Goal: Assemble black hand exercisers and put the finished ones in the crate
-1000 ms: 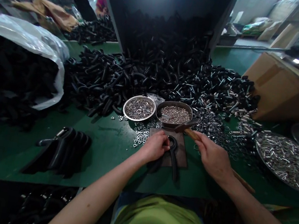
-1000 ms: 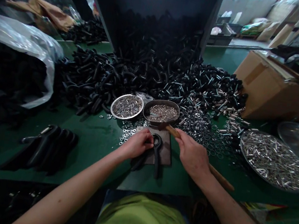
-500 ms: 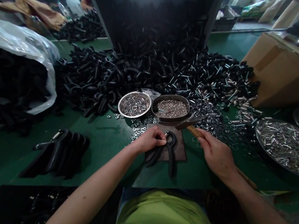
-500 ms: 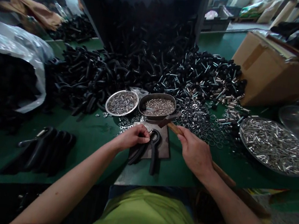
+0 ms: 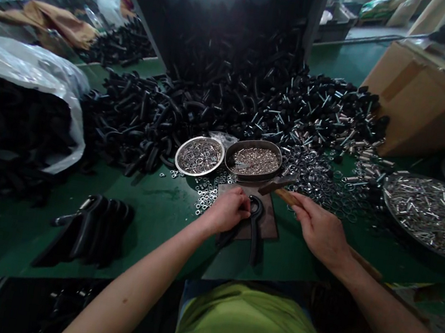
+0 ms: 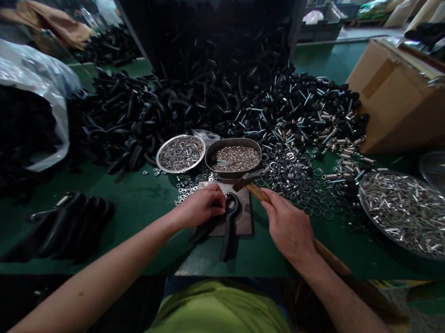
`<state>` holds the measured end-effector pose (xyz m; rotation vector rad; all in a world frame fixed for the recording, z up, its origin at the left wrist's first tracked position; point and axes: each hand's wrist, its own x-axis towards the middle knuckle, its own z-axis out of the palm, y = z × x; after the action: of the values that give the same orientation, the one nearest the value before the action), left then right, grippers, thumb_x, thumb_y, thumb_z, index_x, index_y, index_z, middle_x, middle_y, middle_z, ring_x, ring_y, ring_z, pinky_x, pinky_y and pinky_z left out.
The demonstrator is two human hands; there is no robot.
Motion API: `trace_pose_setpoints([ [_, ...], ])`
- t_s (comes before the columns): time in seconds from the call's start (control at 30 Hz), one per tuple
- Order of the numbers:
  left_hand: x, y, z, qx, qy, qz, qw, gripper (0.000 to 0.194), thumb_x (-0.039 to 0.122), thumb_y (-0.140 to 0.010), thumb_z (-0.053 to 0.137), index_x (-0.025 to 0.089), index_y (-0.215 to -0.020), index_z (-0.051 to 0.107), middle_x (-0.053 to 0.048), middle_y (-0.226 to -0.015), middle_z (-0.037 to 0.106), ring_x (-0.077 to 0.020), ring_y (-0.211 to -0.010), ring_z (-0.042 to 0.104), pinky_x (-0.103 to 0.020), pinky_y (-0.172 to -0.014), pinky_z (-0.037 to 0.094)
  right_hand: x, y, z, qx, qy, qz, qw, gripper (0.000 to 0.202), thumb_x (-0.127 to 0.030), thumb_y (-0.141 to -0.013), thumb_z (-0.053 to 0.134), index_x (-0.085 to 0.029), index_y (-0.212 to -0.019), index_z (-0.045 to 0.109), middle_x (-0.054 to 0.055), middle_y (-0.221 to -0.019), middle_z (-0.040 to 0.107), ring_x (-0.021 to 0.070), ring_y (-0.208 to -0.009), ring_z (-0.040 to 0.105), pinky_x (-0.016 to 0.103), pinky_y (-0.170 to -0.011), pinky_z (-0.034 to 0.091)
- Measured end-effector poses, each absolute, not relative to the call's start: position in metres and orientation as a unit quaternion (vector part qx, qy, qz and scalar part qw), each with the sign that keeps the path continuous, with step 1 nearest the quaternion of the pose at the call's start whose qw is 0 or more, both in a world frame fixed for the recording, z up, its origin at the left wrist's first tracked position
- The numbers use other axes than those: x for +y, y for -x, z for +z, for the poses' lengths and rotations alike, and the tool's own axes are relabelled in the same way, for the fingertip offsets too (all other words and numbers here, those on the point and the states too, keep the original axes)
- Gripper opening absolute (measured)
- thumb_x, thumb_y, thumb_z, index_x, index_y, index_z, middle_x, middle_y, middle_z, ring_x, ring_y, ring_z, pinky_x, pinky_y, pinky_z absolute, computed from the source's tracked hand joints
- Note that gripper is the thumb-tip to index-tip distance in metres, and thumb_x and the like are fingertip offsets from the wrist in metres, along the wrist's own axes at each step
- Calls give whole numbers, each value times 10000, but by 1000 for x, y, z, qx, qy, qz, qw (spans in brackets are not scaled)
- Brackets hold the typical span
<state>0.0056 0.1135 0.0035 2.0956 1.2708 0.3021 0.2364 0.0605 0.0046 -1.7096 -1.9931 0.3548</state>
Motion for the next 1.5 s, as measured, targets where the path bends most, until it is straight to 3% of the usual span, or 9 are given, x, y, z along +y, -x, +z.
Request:
trace_pose_setpoints([
  [0.63,106,-6,-6,535,-757,140,349,94,185,-716,644,174,-785,581,-8,-862,543,-139,-765,539,-248,-696,442,45,-225,11,-749,606,122,238,339,-275,-927,388,-226,-1220,551,37,-1151,664,213,-994,647,344,-811,519],
  [0.8,64,6,-11,606,-726,264,188,365,326,-690,723,189,-969,531,-66,-1078,516,-222,-1015,509,-338,-855,429,24,-222,45,-769,548,79,319,325,-245,-915,418,-240,-1220,530,42,-1091,684,196,-903,671,315,-741,531],
  [0.87,45,9,-13,622,-724,249,159,324,353,-726,689,189,-954,529,-73,-1051,528,-222,-976,528,-331,-820,437,18,-220,49,-761,525,7,381,332,-242,-912,414,-215,-1224,524,65,-946,705,193,-783,675,302,-675,528],
  [0.93,31,11,-17,627,-732,202,173,194,341,-787,618,190,-879,538,-50,-919,561,-193,-832,557,-295,-715,439,18,-216,43,-785,513,-38,345,326,-245,-913,401,-203,-1200,550,50,-748,682,180,-631,648,276,-567,500],
  [1.0,26,10,-20,630,-736,171,179,123,309,-816,574,193,-805,534,-30,-821,572,-171,-732,554,-272,-644,413,24,-213,34,-833,505,-27,224,327,-249,-918,394,-218,-1195,564,28,-689,659,164,-584,628,250,-504,462],
  [1.07,27,9,-22,630,-740,163,171,117,293,-808,578,193,-771,529,-24,-795,577,-162,-705,550,-261,-621,390,29,-211,32,-855,498,-1,145,345,-256,-925,393,-240,-1240,531,25,-771,678,161,-638,641,243,-513,460],
  [1.23,33,9,-21,625,-746,163,162,121,291,-786,599,195,-765,530,-19,-796,586,-155,-701,551,-254,-616,370,28,-213,38,-812,505,-50,289,344,-238,-941,355,-201,-1227,541,53,-803,680,163,-697,641,267,-624,493],
  [1.4,35,9,-18,631,-742,148,171,111,285,-780,594,196,-757,531,-20,-784,591,-152,-687,557,-248,-600,358,38,-210,30,-860,487,-1,154,353,-269,-934,392,-240,-1255,536,30,-799,689,163,-669,650,257,-562,489],
  [1.5,37,9,-17,634,-741,143,172,121,300,-772,599,196,-762,536,-23,-791,600,-156,-694,566,-249,-602,361,54,-208,29,-802,534,-15,266,393,-277,-945,353,-243,-1317,476,57,-989,694,187,-848,661,302,-713,518],
])
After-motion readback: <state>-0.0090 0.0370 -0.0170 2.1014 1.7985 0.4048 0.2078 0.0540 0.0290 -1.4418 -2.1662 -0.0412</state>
